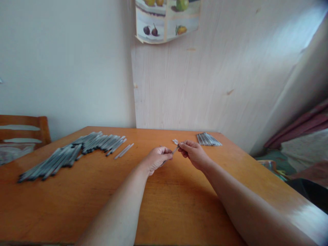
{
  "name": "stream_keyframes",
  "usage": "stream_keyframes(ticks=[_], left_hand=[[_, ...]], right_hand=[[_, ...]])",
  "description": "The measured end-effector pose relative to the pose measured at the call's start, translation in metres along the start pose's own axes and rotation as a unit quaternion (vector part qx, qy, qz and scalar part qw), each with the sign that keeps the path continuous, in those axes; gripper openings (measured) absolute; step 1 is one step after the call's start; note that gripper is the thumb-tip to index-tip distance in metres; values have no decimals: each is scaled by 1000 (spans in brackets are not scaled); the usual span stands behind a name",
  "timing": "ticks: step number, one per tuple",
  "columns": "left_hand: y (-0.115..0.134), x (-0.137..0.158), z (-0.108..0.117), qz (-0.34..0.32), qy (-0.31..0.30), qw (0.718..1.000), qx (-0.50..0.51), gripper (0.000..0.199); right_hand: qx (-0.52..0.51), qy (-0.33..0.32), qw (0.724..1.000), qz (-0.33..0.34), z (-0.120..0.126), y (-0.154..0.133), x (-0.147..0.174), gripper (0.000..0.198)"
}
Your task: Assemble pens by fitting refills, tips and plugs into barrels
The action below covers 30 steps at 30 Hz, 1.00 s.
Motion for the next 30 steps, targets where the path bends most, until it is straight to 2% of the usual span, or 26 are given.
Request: stream_keyframes(ticks=[5,9,17,24,30], left_hand=[[-5,-1,-6,23,-43,998,32,44],[-9,-1,-10,36,-72,996,39,43],[-5,1,-7,33,-40,999,-1,33],[0,1,-2,5,-11,999,-32,29],[-3,2,-9,25,-48,998,26,45]], right_hand=[[-6,8,1000,-1,1,-1,0,31],[-6,7,1000,2,2,0,-1,31],[-25,14,1000,-5,1,3,0,33],[-36,24,999,-16,1,6,0,35],[-54,14,998,-6,1,6,-2,35]])
Point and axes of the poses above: each hand's wrist, its own x-axis away from the middle knuckle, its own z-axis out of the back of the hand, y = z × x, the point moved 9 cm from there along -x, towards the middle knuckle, and after that the axes turned 14 degrees about -y, right-handed, at the moved point
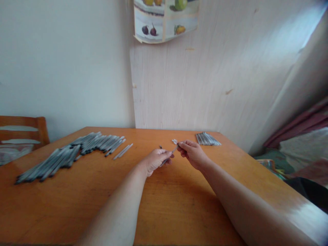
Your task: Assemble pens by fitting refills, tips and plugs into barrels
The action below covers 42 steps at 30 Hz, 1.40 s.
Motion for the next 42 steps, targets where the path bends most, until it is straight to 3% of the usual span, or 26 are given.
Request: stream_keyframes(ticks=[7,19,28,36,42], left_hand=[[-1,-1,-4,7,-22,1000,-2,44],[5,-1,4,-30,26,995,-86,32],[8,1,6,-36,65,993,-95,27],[2,0,0,3,3,1000,-31,49],[1,0,-3,4,-20,999,-25,42]], right_hand=[[-5,-5,1000,0,-1,1,0,34],[-13,-4,1000,-14,0,4,-1,35],[-20,3,1000,-22,-1,6,0,35],[-30,2,999,-10,-1,3,1,36],[-35,-3,999,-8,-2,5,0,33]])
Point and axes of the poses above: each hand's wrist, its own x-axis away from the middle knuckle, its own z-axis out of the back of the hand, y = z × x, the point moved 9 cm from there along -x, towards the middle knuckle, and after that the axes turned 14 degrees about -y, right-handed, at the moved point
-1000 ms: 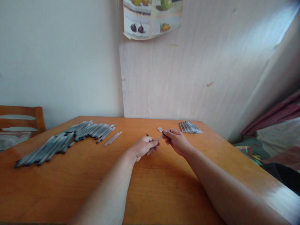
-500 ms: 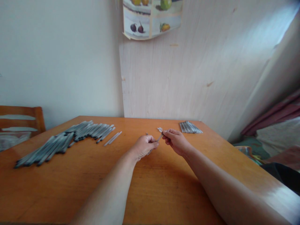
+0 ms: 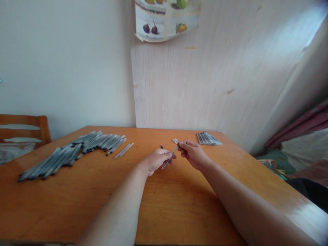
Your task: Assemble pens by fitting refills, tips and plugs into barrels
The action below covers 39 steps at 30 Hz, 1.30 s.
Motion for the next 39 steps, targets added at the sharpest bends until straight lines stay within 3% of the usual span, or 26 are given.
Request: stream_keyframes(ticks=[18,32,39], left_hand=[[0,-2,9,-18,51,995,-82,31],[-2,-2,10,-23,56,996,-58,28],[-4,3,33,-34,150,988,-1,25]], right_hand=[[5,15,1000,-20,0,2,0,34],[-1,12,1000,-8,1,5,-2,32],[8,130,991,10,43,0,2,26]])
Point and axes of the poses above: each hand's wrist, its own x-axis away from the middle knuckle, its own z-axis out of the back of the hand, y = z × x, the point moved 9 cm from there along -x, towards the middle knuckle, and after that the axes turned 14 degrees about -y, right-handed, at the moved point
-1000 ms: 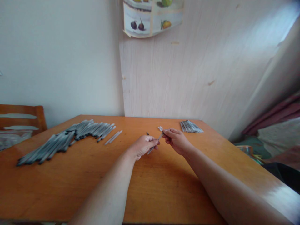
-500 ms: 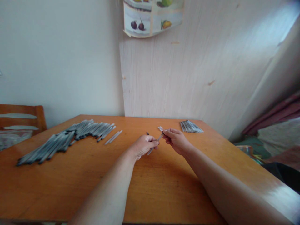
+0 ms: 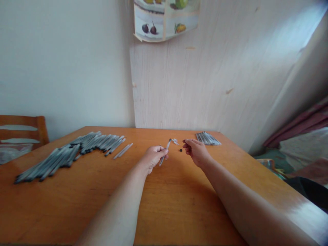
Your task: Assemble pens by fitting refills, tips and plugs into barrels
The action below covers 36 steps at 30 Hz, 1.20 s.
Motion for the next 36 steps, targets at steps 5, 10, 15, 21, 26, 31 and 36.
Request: stream_keyframes(ticks=[5,10,15,21,26,31,36], left_hand=[[-5,1,20,5,89,994,60,24],[-10,2,31,7,140,984,110,23],[-12,3,39,3,168,975,147,23],[-12,5,42,-1,191,966,172,26],[-11,6,44,-7,199,962,187,28],[-12,7,46,-9,209,957,199,30],[-11,10,46,0,218,957,191,29]], right_hand=[[48,84,995,-6,30,4,-3,19],[123,103,987,-15,34,7,-2,18],[223,110,968,-34,30,9,-6,19],[422,84,901,-57,20,3,-33,21],[599,33,795,-85,5,2,-66,18],[643,12,757,-117,0,12,-88,16],[677,-9,722,-141,-5,22,-100,19]])
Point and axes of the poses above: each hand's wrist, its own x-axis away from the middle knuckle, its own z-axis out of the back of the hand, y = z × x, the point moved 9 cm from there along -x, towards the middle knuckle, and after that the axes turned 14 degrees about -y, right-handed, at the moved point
